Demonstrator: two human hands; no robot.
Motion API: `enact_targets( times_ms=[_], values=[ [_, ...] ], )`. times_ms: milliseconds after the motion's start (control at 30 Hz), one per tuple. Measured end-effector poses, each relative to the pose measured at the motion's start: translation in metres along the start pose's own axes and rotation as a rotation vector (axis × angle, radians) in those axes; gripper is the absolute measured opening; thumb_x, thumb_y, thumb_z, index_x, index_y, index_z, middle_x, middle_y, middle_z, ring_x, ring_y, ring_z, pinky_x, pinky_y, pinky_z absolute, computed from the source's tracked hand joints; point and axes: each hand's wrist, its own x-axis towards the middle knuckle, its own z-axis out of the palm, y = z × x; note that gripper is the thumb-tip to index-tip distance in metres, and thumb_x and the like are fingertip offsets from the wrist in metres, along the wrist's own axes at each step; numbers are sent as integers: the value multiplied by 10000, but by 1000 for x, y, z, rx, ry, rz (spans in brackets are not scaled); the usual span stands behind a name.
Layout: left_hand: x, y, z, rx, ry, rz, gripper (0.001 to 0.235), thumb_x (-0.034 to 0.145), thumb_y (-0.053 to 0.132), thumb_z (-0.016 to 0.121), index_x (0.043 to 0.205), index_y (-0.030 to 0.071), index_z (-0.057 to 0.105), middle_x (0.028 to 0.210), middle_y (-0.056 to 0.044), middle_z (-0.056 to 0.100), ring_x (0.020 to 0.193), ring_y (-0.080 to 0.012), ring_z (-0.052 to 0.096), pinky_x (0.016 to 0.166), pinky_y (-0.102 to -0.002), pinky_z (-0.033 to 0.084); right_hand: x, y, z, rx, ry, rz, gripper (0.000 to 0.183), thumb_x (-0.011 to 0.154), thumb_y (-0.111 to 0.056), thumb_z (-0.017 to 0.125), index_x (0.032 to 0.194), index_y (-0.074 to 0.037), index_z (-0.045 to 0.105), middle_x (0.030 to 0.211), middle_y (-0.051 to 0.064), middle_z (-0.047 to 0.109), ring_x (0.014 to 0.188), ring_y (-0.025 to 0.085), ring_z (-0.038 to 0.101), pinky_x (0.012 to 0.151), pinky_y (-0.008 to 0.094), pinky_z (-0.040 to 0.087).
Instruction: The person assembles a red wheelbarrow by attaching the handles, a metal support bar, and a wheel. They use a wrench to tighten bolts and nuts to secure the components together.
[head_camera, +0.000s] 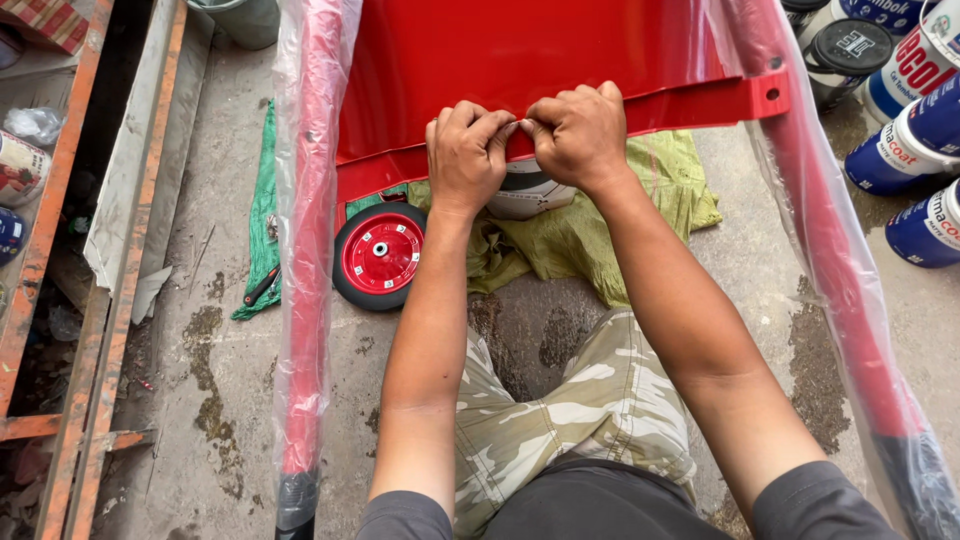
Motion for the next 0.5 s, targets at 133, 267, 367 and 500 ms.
enact_targets(
  times_ms=[133, 267, 367, 500],
  values=[
    [3, -4, 2, 9, -13, 7, 125, 829, 277, 575, 854, 203, 672, 742, 40, 507, 698, -195, 459, 616, -355, 317, 4, 1, 0, 16, 13, -52, 115, 808, -310, 619, 748, -231, 679, 649, -87, 631, 599, 173, 532, 621, 374, 284],
    [7, -6, 2, 8, -27, 18, 125, 829, 264, 571, 853, 197, 673, 742, 36, 504, 692, -196, 463, 611, -356, 315, 7, 1, 0, 29, 14, -45, 118, 813, -321, 619, 749, -239, 674, 654, -92, 625, 601, 168, 527, 631, 372, 283],
    [10, -7, 0, 2, -43, 18, 120, 838, 264, 570, 850, 194, 666, 727, 44, 491, 682, -186, 458, 615, -349, 311, 8, 0, 0, 45, 39, -46, 111, 812, -318, 622, 751, -240, 673, 642, -92, 611, 593, 160, 511, 640, 369, 286],
    [10, -5, -10, -15, -116, -4, 114, 838, 250, 564, 851, 194, 663, 742, 35, 494, 711, -195, 466, 631, -351, 316, 5, -10, -4, 24, 3, 4, 147, 829, -323, 599, 761, -225, 684, 620, -70, 606, 584, 156, 494, 636, 361, 288]
  ],
)
